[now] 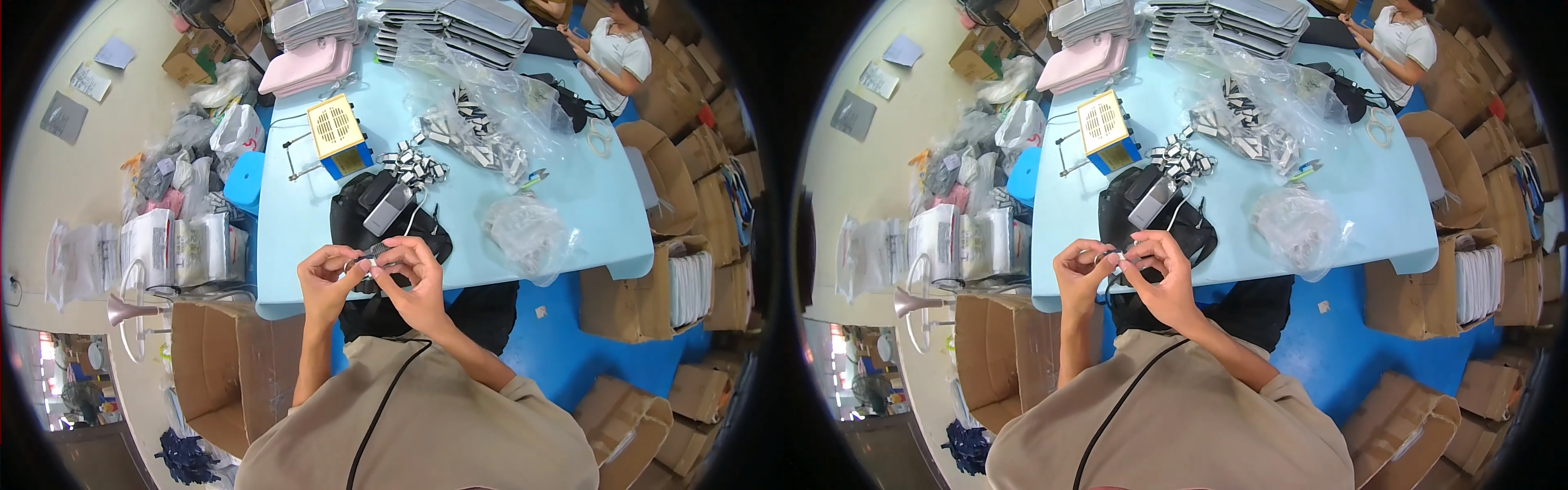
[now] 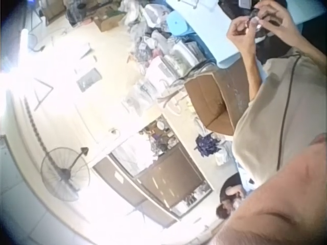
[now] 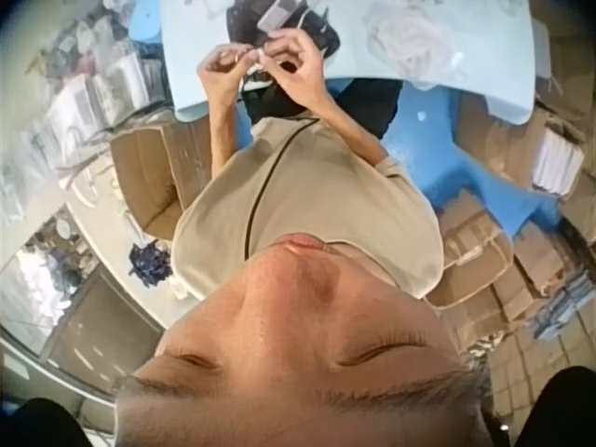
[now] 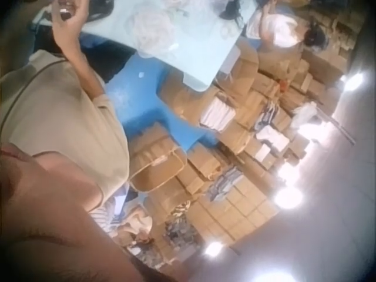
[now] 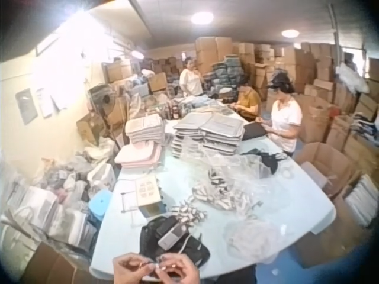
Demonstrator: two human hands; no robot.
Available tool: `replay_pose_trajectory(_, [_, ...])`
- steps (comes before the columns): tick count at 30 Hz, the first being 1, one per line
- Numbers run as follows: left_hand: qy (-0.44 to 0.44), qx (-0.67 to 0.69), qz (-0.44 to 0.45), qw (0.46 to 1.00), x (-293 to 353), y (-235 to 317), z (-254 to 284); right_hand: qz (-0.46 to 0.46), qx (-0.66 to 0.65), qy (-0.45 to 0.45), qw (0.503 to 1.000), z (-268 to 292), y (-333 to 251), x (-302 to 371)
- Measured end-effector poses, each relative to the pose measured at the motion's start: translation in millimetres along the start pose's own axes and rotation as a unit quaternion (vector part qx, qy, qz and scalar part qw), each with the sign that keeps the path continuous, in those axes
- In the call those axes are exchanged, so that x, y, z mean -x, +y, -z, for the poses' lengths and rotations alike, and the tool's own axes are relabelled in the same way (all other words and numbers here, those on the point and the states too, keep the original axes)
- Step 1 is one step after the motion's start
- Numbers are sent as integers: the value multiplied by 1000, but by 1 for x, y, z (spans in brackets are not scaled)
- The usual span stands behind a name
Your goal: Assembling small buckles onto leather straps at a workshop table.
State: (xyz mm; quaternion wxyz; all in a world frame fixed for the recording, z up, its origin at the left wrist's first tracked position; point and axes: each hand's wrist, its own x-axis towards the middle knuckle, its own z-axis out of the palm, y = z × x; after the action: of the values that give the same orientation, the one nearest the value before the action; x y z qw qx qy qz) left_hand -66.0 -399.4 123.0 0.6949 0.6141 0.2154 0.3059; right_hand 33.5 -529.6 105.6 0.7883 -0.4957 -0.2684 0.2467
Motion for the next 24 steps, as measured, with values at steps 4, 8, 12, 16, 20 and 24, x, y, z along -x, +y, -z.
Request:
replay_pose_trajectory(4, [-18,-8,-13,1000,0,2,-5,4,3,5,1000,4,-2,1])
replay_pose_trajectory(8, [-28,7,-33,999,-1,-4,-10,8,29,9,1000,8,-8,-1])
replay_pose_trajectory(12, [-12,19,-10,1000,0,-9,-10,16,49,15,999,9,-8,0])
replay_pose_trajectory(16, [6,42,-11,999,2,-17,-9,16,61,12,998,10,-8,0])
replay_pose_trajectory(20, [18,49,-26,998,4,-24,-10,12,69,3,998,11,-6,0])
replay_pose_trajectory(24, [13,48,-24,998,3,-27,-12,30,50,16,998,10,-7,-2])
